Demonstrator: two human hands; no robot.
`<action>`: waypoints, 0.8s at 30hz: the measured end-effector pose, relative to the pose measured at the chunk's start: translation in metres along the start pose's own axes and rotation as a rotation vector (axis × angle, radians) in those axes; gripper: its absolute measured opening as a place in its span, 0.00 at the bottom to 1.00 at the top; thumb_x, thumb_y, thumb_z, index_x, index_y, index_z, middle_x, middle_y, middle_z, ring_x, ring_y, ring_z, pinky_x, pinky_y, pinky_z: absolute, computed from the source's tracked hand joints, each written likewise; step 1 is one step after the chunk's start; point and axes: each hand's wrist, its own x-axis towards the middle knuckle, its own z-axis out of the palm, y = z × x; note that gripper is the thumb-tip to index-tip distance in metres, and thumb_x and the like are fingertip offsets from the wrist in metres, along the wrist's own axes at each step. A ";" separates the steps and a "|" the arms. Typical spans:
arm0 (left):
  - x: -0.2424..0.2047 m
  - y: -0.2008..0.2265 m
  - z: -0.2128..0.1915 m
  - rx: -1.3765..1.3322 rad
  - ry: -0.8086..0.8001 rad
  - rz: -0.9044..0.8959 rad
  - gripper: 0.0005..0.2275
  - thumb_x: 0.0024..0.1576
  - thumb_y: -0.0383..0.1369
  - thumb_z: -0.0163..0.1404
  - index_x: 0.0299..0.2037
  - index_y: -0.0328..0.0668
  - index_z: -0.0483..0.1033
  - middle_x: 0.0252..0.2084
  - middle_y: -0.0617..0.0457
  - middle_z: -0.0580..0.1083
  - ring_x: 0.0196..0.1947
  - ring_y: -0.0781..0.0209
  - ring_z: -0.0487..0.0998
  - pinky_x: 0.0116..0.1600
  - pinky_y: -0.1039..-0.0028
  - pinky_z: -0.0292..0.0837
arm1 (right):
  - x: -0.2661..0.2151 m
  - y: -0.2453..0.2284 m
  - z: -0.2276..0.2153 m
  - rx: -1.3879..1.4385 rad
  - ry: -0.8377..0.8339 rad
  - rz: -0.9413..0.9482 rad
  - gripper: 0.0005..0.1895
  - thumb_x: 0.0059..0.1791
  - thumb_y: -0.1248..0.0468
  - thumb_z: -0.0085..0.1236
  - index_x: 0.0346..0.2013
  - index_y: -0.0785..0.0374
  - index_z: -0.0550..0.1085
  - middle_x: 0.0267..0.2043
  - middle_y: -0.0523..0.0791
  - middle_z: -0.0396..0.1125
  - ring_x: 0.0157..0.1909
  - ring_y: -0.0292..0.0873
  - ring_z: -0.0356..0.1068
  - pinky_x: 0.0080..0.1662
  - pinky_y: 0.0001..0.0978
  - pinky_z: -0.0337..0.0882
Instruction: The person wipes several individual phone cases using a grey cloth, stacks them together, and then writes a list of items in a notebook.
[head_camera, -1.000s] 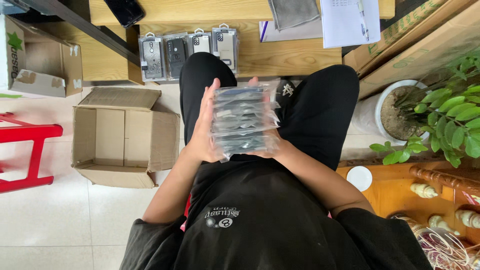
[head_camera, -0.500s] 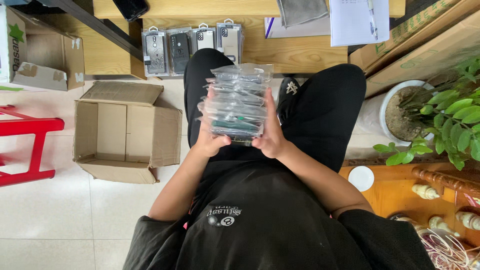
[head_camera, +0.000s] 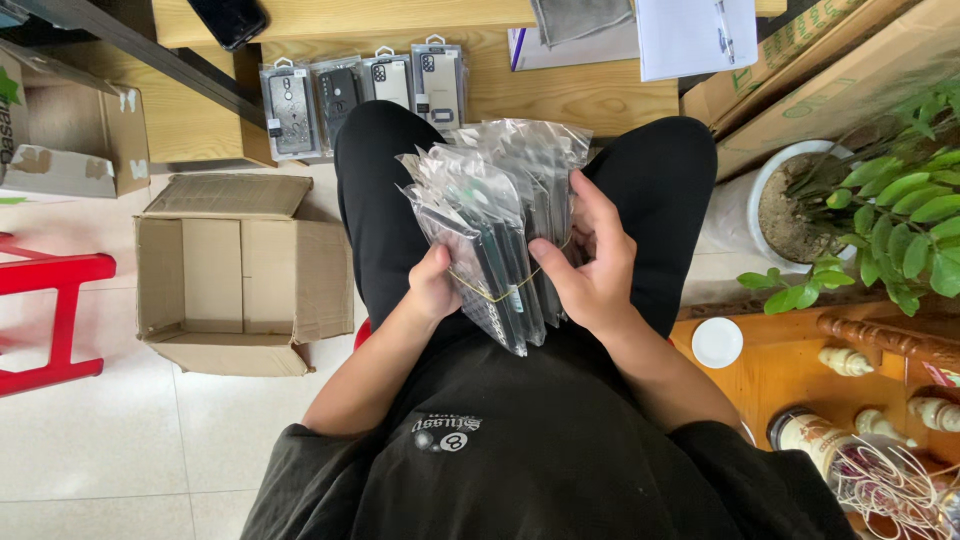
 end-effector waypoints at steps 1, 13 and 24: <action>0.001 0.001 -0.001 0.007 -0.017 -0.037 0.27 0.61 0.45 0.51 0.60 0.26 0.73 0.52 0.26 0.79 0.53 0.37 0.83 0.59 0.41 0.77 | 0.000 -0.004 -0.001 -0.008 0.008 0.007 0.38 0.52 0.67 0.68 0.74 0.69 0.61 0.47 0.57 0.74 0.35 0.46 0.73 0.35 0.36 0.71; 0.062 0.039 0.030 0.449 0.198 -0.152 0.35 0.63 0.49 0.54 0.76 0.38 0.56 0.70 0.38 0.67 0.71 0.43 0.69 0.72 0.50 0.64 | 0.069 0.090 -0.054 0.041 0.079 0.286 0.23 0.59 0.62 0.57 0.69 0.61 0.68 0.56 0.51 0.71 0.49 0.42 0.72 0.39 0.34 0.81; 0.201 0.085 0.028 0.526 0.559 -0.332 0.41 0.49 0.51 0.58 0.75 0.48 0.59 0.69 0.44 0.71 0.66 0.48 0.75 0.67 0.57 0.75 | 0.199 0.193 -0.110 -0.986 0.173 0.295 0.27 0.58 0.63 0.61 0.72 0.57 0.67 0.75 0.51 0.56 0.76 0.55 0.48 0.66 0.60 0.64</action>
